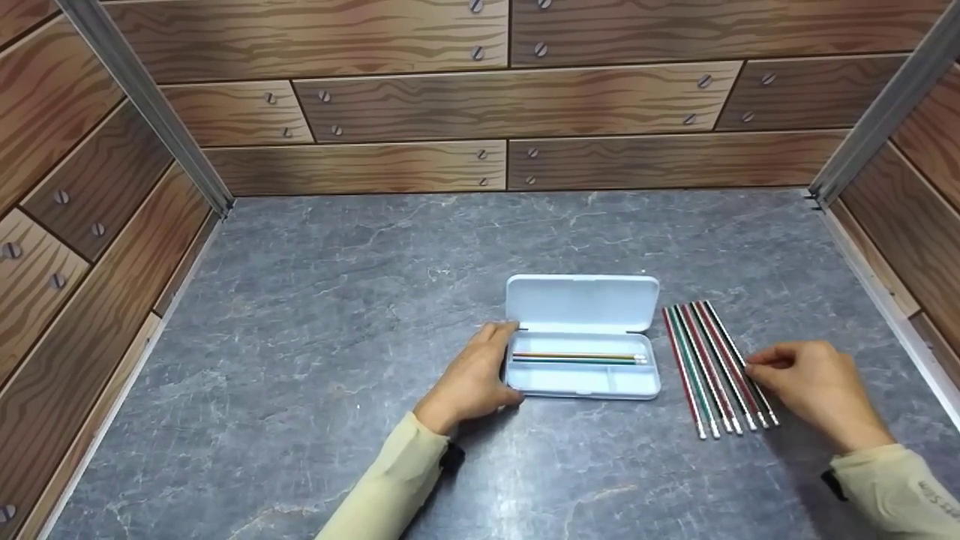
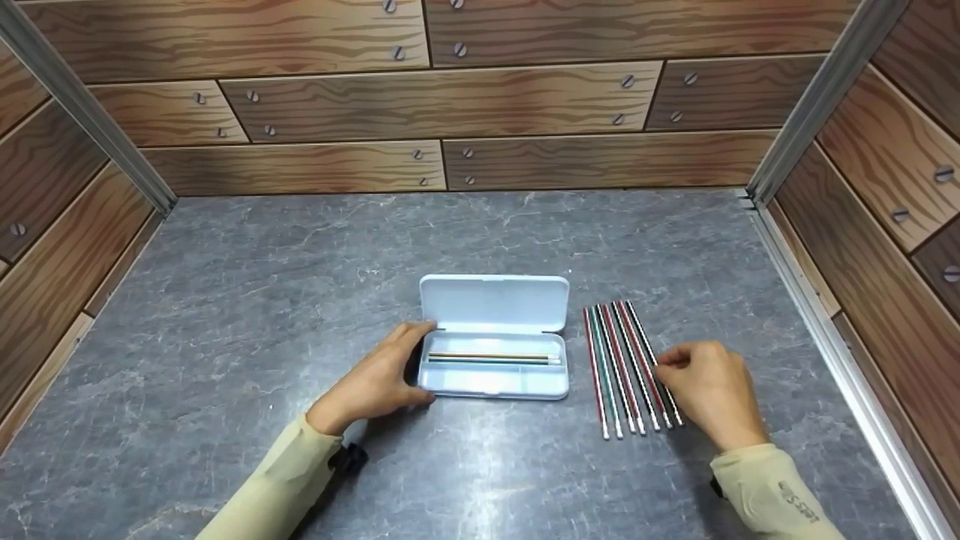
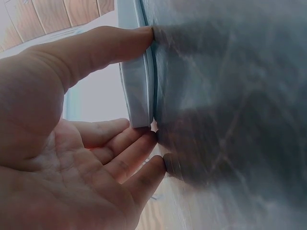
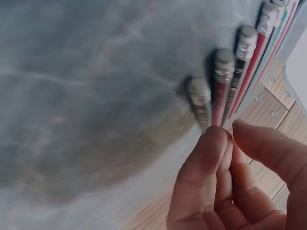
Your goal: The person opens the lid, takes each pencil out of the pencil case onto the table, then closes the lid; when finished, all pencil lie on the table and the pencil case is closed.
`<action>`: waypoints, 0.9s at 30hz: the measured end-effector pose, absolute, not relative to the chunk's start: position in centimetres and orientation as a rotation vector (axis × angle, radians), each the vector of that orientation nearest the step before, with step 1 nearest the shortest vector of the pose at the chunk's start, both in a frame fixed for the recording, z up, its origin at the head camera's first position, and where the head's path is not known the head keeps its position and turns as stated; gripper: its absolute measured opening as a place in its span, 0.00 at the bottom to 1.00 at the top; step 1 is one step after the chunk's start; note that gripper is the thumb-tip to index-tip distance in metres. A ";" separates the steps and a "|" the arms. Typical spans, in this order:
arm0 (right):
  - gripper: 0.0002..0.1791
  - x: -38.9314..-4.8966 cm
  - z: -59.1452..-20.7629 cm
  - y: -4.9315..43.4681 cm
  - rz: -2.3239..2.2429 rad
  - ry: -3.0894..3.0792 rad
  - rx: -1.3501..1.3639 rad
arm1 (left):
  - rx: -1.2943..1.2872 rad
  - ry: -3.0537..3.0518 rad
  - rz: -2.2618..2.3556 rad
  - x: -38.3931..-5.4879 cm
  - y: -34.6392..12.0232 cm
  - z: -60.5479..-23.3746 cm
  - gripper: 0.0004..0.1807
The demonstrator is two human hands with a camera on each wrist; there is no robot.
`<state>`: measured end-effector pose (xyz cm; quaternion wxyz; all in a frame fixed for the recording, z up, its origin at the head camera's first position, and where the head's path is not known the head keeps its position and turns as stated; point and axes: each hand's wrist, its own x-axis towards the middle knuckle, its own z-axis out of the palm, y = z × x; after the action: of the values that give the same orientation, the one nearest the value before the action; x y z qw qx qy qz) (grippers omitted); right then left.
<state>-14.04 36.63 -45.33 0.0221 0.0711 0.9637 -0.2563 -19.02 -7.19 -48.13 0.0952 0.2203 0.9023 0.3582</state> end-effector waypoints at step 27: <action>0.14 -19.4 -47.7 25.5 -0.943 3.065 -0.986 | 0.636 2.680 1.059 -19.1 -7.2 -48.2 0.58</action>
<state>-19.40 25.54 -47.69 -0.1063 -0.2922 0.9085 -0.2794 -19.07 -7.23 -48.18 0.0953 0.2147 0.9040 0.3573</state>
